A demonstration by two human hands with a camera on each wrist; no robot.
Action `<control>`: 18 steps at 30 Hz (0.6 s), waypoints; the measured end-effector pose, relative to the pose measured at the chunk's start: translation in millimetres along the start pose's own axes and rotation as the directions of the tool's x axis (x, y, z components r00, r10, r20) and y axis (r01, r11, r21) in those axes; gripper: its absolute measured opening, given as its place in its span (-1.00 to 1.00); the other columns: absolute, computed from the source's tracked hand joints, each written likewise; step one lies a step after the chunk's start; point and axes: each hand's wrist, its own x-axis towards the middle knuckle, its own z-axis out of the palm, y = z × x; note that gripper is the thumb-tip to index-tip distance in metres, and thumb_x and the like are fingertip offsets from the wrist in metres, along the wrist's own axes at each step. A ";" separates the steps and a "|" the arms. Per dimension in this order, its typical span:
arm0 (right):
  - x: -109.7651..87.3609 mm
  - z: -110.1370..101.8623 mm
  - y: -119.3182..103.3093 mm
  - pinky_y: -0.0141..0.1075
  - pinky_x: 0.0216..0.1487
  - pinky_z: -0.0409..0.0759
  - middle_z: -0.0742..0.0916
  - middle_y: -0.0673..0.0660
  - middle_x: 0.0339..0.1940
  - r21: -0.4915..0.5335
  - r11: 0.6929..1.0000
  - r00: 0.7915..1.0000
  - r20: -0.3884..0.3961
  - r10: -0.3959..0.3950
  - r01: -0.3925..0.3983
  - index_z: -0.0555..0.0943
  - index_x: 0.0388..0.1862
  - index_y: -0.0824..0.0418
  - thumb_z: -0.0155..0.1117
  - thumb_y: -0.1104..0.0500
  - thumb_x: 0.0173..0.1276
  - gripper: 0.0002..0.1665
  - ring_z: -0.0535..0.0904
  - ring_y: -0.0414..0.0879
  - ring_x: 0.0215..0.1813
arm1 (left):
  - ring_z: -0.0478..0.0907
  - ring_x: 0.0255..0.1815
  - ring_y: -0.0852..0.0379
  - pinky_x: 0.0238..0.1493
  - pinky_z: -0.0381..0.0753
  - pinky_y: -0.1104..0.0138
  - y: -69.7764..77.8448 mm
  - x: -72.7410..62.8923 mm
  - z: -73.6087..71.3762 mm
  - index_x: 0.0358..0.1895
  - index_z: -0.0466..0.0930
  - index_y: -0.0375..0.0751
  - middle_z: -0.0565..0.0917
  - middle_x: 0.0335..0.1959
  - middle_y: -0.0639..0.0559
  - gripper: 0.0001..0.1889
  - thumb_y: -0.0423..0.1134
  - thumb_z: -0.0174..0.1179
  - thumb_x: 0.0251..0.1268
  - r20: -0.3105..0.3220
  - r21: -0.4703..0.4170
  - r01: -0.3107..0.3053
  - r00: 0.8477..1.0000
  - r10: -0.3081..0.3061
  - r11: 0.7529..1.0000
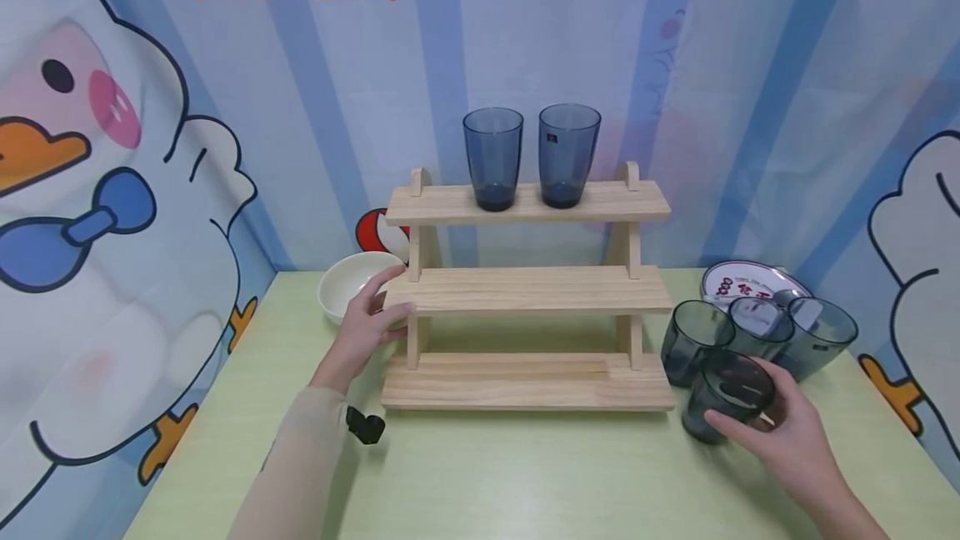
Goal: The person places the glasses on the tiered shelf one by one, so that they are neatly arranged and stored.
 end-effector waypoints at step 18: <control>-11.7 -7.2 -10.4 -0.68 0.00 0.57 0.50 0.15 0.38 0.053 0.998 1.000 0.011 -0.018 0.018 0.27 0.62 0.02 0.65 0.08 0.24 0.06 0.49 -0.52 0.10 | 0.43 0.45 -0.26 0.26 0.63 -0.14 -1.0 0.5 -0.3 0.63 0.27 0.24 0.36 0.55 -0.22 -0.27 -0.21 0.32 0.48 -0.014 0.010 0.015 1.000 -0.015 1.000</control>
